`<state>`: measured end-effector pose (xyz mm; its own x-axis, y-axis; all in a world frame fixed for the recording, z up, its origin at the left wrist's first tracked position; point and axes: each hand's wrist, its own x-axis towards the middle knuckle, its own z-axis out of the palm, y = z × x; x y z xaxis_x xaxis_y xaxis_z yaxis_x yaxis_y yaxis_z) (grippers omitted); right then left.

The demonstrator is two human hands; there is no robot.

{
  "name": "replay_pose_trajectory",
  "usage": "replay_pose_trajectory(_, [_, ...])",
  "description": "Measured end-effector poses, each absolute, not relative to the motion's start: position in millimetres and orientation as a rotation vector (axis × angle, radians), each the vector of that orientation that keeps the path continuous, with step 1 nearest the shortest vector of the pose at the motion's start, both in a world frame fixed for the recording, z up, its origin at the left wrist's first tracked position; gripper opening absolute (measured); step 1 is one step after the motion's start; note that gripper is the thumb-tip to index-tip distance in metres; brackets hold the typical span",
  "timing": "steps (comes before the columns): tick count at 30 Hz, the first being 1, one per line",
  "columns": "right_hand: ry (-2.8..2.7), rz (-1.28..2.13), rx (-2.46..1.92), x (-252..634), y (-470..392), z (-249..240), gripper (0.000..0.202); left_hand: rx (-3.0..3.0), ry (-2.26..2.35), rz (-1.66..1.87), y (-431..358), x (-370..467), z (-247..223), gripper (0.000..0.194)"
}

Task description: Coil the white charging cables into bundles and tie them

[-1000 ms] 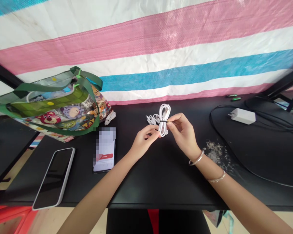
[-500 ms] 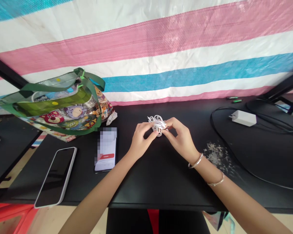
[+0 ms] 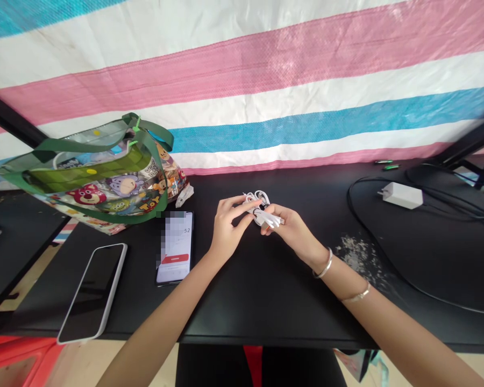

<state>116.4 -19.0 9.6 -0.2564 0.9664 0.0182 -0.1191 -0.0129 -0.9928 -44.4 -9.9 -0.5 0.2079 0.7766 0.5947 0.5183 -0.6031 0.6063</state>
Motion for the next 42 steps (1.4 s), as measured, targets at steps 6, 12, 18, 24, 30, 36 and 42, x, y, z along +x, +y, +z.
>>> replay_pose_trajectory(6, [-1.103, 1.805, -0.884, 117.3, -21.0, 8.0, 0.033, 2.303, 1.209, 1.394, -9.9, -44.4, 0.8, 0.022])
replay_pose_trajectory(12, [-0.920, 1.995, -0.828, 116.6, -21.3, 6.6, 0.042, 2.387, 1.228, 1.419, -9.2, -44.1, 3.3, 0.020])
replay_pose_trajectory(18, [-0.947, 1.953, -0.887, 117.7, -21.0, 8.7, 0.045, 2.349, 1.216, 1.349, -8.1, -43.0, 5.8, 0.017])
replay_pose_trajectory(24, [-0.966, 1.818, -0.943, 117.0, -19.9, 7.4, 0.046, 2.251, 1.264, 1.295, -8.9, -43.4, 5.3, 0.014])
replay_pose_trajectory(30, [-1.156, 1.499, -0.971, 116.0, -17.5, 8.9, 0.045, 2.095, 1.277, 1.211, -10.4, -40.5, 6.2, 0.014])
replay_pose_trajectory(36, [-1.266, 1.282, -1.005, 116.5, -15.5, 3.7, 0.041, 1.973, 1.324, 1.118, -12.2, -37.8, 8.2, 0.014])
replay_pose_trajectory(42, [-1.282, 1.143, -1.040, 124.1, -12.4, 6.2, 0.036, 1.882, 1.445, 0.996, -10.6, -37.8, 6.8, 0.013])
